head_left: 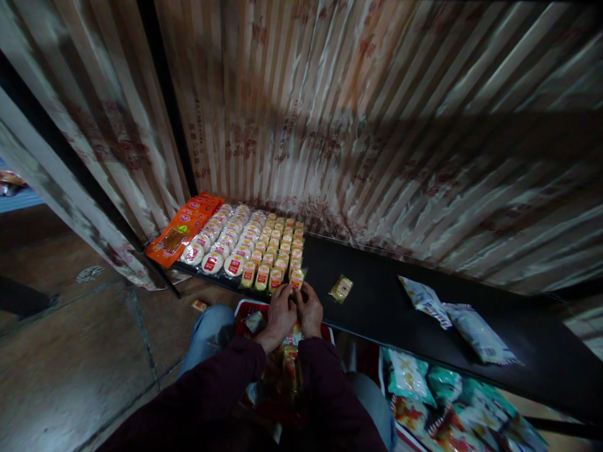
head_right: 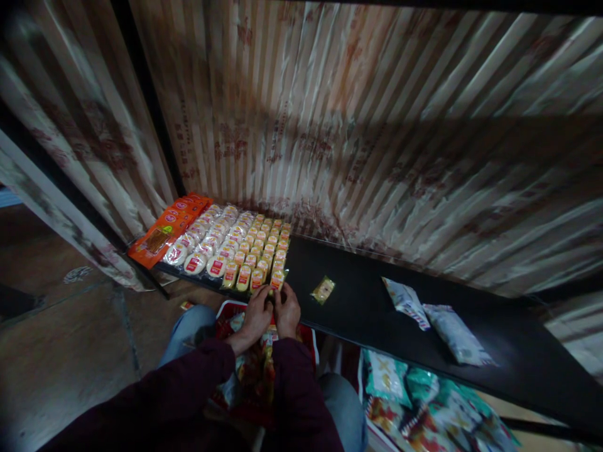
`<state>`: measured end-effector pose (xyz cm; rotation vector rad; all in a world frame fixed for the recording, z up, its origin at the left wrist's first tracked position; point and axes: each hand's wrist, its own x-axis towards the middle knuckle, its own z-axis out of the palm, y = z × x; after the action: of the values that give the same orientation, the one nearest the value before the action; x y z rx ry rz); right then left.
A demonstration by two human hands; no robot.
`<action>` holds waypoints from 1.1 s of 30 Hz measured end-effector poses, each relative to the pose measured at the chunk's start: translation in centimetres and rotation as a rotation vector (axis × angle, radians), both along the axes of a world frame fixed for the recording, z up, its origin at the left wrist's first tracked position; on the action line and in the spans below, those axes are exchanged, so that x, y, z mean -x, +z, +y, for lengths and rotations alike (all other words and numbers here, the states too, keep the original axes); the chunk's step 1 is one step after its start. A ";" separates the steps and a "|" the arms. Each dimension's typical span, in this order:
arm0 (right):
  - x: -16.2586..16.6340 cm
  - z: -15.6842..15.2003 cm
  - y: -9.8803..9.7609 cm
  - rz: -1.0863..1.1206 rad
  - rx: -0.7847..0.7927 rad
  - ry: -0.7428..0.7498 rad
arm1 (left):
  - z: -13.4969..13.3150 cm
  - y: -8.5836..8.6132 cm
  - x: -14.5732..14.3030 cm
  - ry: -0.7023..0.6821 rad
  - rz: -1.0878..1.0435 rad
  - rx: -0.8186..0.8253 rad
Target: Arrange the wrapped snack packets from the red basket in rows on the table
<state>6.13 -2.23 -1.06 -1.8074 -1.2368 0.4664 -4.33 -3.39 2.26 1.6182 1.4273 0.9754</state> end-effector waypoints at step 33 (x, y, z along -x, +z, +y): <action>-0.3 1.7 -1.0 0.069 -0.090 -0.017 | -0.7 -4.5 0.8 -0.304 0.395 -0.228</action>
<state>6.48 -0.56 -2.08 -1.7108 -1.1760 0.4532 -5.14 -4.04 -2.22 2.2162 1.2945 0.6840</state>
